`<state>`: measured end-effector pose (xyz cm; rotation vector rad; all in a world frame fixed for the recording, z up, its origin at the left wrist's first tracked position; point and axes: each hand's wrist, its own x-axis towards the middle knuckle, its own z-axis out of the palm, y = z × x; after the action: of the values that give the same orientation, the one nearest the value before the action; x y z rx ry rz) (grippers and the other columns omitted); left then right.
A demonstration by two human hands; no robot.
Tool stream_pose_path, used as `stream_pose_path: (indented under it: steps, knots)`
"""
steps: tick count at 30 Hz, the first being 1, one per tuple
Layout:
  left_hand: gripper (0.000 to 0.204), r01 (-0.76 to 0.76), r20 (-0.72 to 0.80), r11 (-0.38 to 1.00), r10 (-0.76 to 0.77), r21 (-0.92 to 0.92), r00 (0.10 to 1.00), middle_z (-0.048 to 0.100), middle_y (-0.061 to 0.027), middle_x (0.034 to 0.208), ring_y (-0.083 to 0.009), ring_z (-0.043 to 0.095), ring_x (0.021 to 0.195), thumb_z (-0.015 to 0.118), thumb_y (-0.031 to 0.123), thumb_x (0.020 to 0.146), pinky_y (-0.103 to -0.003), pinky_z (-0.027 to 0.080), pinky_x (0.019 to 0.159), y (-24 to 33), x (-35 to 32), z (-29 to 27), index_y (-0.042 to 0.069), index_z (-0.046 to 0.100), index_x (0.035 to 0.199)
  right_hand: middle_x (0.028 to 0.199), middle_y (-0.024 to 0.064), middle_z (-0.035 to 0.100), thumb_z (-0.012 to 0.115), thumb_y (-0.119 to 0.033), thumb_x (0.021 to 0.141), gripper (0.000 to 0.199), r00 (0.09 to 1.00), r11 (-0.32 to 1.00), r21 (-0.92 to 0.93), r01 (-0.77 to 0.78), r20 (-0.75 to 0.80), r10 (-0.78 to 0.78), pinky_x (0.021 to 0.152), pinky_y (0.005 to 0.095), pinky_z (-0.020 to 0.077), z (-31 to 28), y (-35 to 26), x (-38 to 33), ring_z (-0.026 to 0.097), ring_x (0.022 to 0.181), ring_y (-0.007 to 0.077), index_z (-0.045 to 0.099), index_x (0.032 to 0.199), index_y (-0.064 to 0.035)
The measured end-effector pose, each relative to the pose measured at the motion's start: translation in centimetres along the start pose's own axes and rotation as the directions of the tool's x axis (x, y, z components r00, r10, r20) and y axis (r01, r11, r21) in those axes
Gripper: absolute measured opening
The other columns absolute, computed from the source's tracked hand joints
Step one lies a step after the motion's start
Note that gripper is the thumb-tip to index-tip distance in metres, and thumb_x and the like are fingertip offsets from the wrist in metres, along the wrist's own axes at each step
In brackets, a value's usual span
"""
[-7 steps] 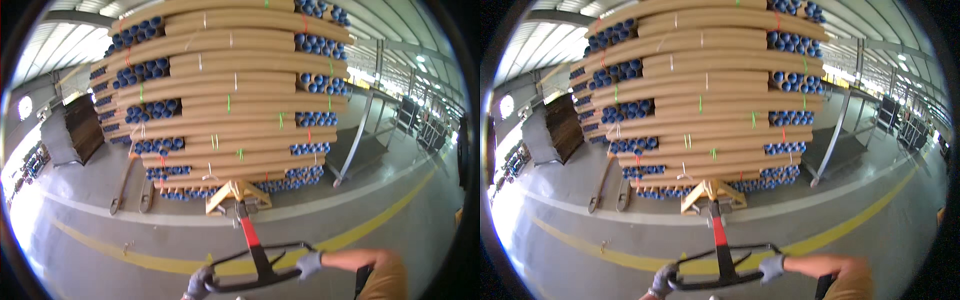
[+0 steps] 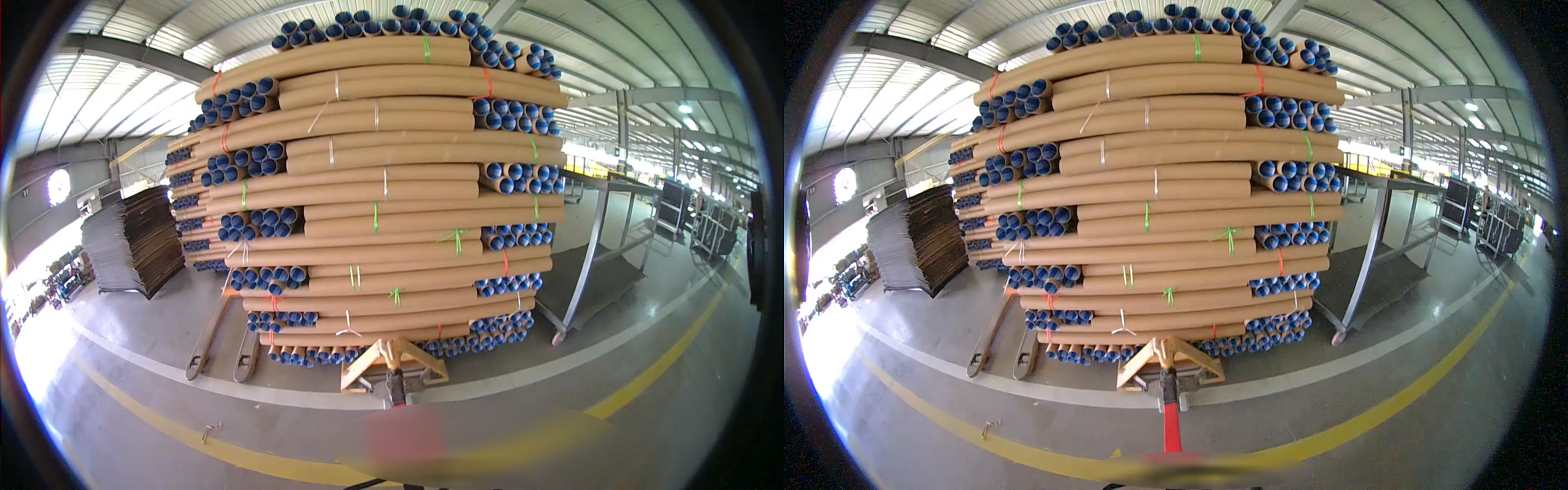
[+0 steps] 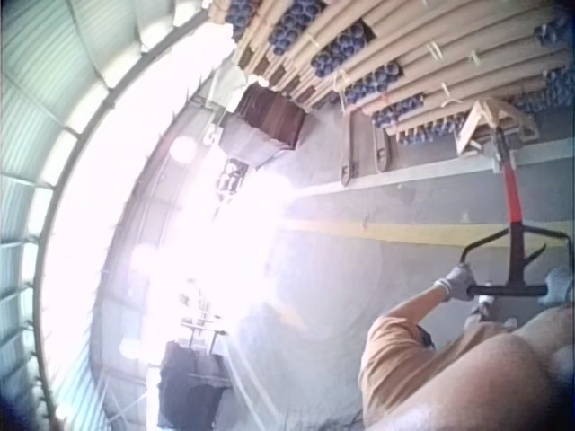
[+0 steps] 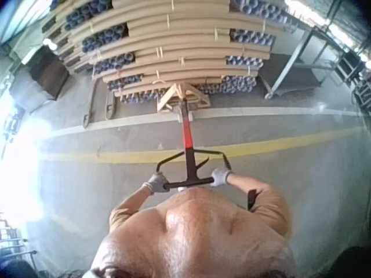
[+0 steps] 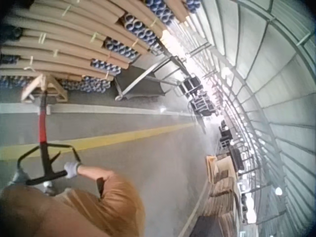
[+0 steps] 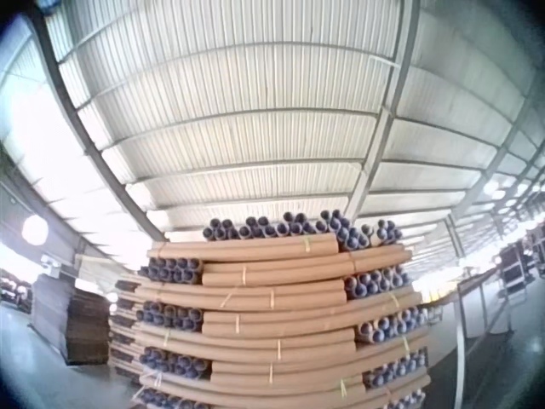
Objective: Moving a large stack of blue tubes on a pallet using a manual pallet jack.
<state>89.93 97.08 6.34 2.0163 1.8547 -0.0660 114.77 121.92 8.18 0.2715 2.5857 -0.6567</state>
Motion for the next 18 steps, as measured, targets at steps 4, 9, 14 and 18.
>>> stream_pose_path:
  steps: [4, 9, 14, 18]
  knots:
    - [0.022, 0.158, 0.071, 0.987, -0.161, 0.036, 0.985, 0.067, -0.0032, 0.074, -0.0212, 0.061, 0.073, 0.052, 0.039, 0.07, -0.037, 0.042, 0.083, -1.4, 0.5, 9.4, 0.023, 0.067, 0.067, 0.092, 0.0196, 0.064, 0.052, -0.035, 0.077, 0.034, 0.99, 0.997, -0.048, 0.058, 0.131, -0.051, 0.075, 0.0458, 0.0487, 7.4, 2.7, 3.5, 0.063, 0.086, 0.0346, 0.068, 0.087, -0.0063]
    - [0.024, 0.052, 0.045, 0.995, -0.056, 0.085, 0.997, 0.067, -0.0041, 0.075, -0.0248, 0.062, 0.074, 0.053, 0.04, 0.07, -0.035, 0.046, 0.078, -0.5, 0.4, 7.9, 0.023, 0.068, 0.075, 0.093, 0.0194, 0.064, 0.048, -0.03, 0.079, 0.032, 0.992, 0.998, -0.067, -0.012, 0.124, 0.021, 0.076, 0.0446, 0.0486, 6.1, 0.8, 2.6, 0.063, 0.085, 0.0347, 0.068, 0.088, -0.0066]
    - [0.029, 0.085, 0.001, 0.974, -0.087, -0.211, 0.996, 0.064, -0.0062, 0.072, -0.0254, 0.061, 0.062, 0.057, 0.048, 0.069, -0.037, 0.048, 0.056, -0.6, 0.7, -3.6, 0.021, 0.067, 0.073, 0.084, 0.0153, 0.066, 0.058, -0.049, 0.071, 0.04, 0.997, 0.999, -0.016, 0.035, 0.07, -0.034, 0.069, 0.0439, 0.0481, -3.4, 0.9, 1.7, 0.063, 0.079, 0.033, 0.069, 0.081, -0.0108]
    - [0.028, -0.05, -0.202, 0.942, -0.019, -0.332, 0.979, 0.063, -0.0058, 0.069, -0.0264, 0.059, 0.059, 0.059, 0.049, 0.07, -0.038, 0.046, 0.053, -0.9, -0.3, -3.9, 0.023, 0.066, 0.075, 0.08, 0.015, 0.066, 0.056, -0.047, 0.073, 0.038, 0.995, 0.998, 0.037, 0.041, 0.084, -0.044, 0.069, 0.0434, 0.0474, -4.4, -0.7, 0.4, 0.063, 0.078, 0.0314, 0.069, 0.078, -0.0116]
